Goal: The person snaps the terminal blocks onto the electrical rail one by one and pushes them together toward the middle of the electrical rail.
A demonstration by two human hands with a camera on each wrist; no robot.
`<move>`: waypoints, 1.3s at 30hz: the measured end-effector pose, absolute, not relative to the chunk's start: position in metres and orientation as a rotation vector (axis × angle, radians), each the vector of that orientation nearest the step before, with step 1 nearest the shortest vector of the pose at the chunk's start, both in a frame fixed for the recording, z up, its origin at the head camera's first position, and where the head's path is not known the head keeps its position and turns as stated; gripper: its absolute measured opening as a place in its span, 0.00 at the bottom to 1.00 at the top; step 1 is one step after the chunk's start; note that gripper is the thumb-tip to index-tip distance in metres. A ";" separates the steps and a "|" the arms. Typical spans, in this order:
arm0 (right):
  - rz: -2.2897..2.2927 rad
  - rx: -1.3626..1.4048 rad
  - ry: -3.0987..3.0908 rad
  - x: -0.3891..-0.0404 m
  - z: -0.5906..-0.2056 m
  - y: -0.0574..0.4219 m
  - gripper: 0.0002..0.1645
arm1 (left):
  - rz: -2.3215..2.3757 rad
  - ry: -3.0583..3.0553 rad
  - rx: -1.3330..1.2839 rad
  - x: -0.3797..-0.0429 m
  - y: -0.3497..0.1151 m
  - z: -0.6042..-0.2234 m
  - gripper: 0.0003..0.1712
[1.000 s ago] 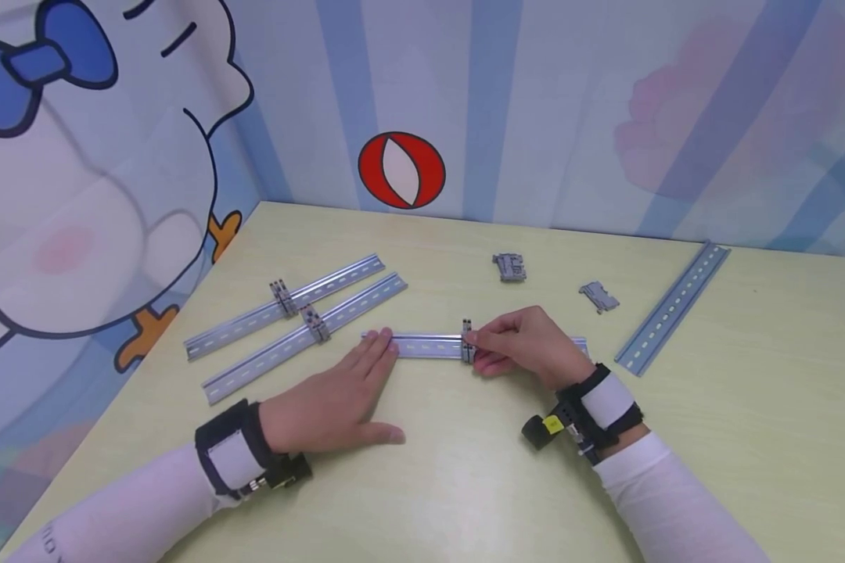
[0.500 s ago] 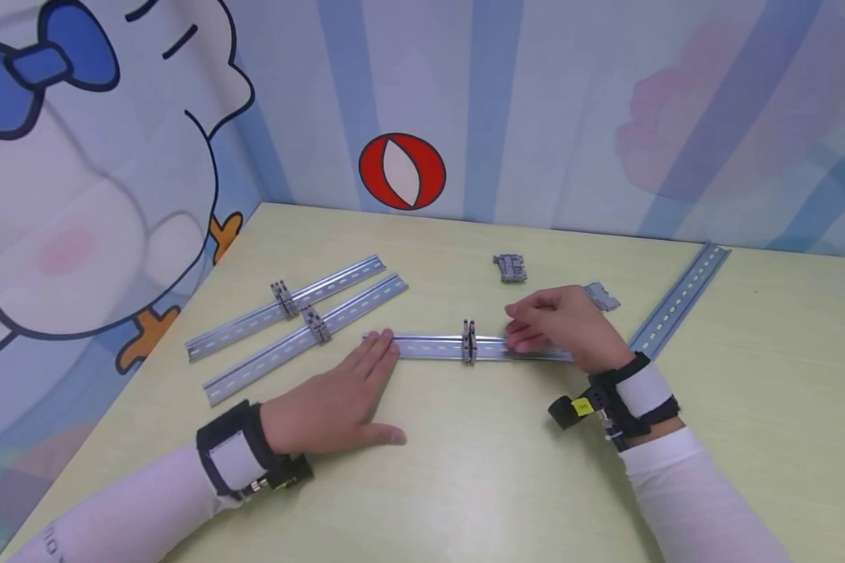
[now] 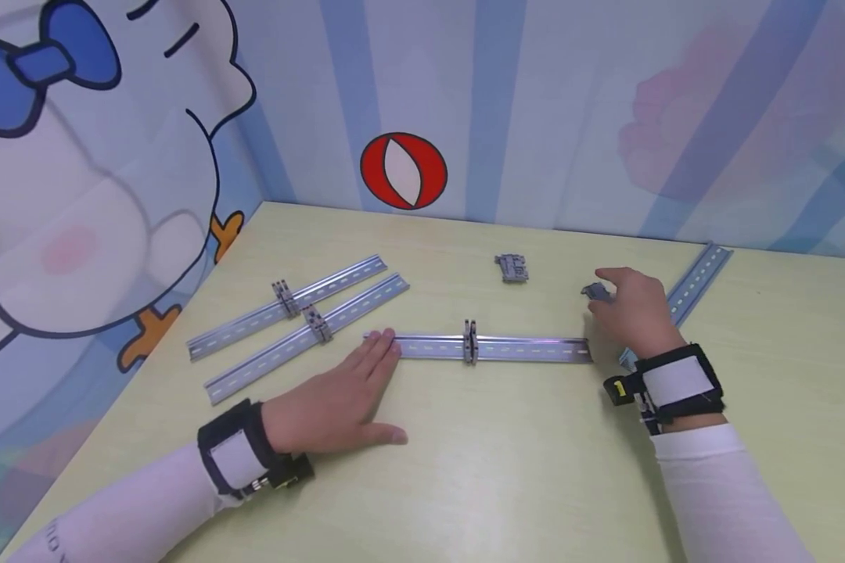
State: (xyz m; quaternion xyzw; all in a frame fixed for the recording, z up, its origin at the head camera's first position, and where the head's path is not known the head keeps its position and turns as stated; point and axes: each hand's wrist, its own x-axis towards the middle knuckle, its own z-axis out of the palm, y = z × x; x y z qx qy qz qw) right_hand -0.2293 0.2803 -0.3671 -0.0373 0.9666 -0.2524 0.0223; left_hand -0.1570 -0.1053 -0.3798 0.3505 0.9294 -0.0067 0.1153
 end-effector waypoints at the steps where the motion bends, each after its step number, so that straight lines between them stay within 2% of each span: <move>1: -0.718 -0.124 2.999 -0.231 -0.368 0.283 0.33 | -0.020 2.723 1.025 -0.157 -0.105 -0.380 0.63; 5: -0.552 -0.196 2.963 -0.234 -0.369 0.288 0.31 | -0.021 2.723 1.025 -0.157 -0.105 -0.380 0.63; 12: -0.471 -0.320 3.096 -0.233 -0.369 0.291 0.14 | -0.017 2.728 1.038 -0.158 -0.104 -0.380 0.63; 14: -0.535 -0.281 3.096 -0.232 -0.370 0.293 0.15 | -0.021 2.728 1.039 -0.158 -0.104 -0.380 0.63; 19: -0.610 -0.151 3.031 -0.230 -0.371 0.297 0.29 | -0.023 2.722 1.040 -0.158 -0.104 -0.380 0.63; 21: -0.602 -0.140 3.023 -0.230 -0.372 0.299 0.31 | -0.028 2.723 1.043 -0.157 -0.104 -0.380 0.63; 27: -0.624 -0.131 3.035 -0.231 -0.372 0.299 0.29 | -0.040 2.728 1.039 -0.157 -0.105 -0.381 0.63; 39: -0.646 -0.099 3.037 -0.224 -0.359 0.301 0.15 | -0.029 2.726 1.041 -0.157 -0.106 -0.381 0.63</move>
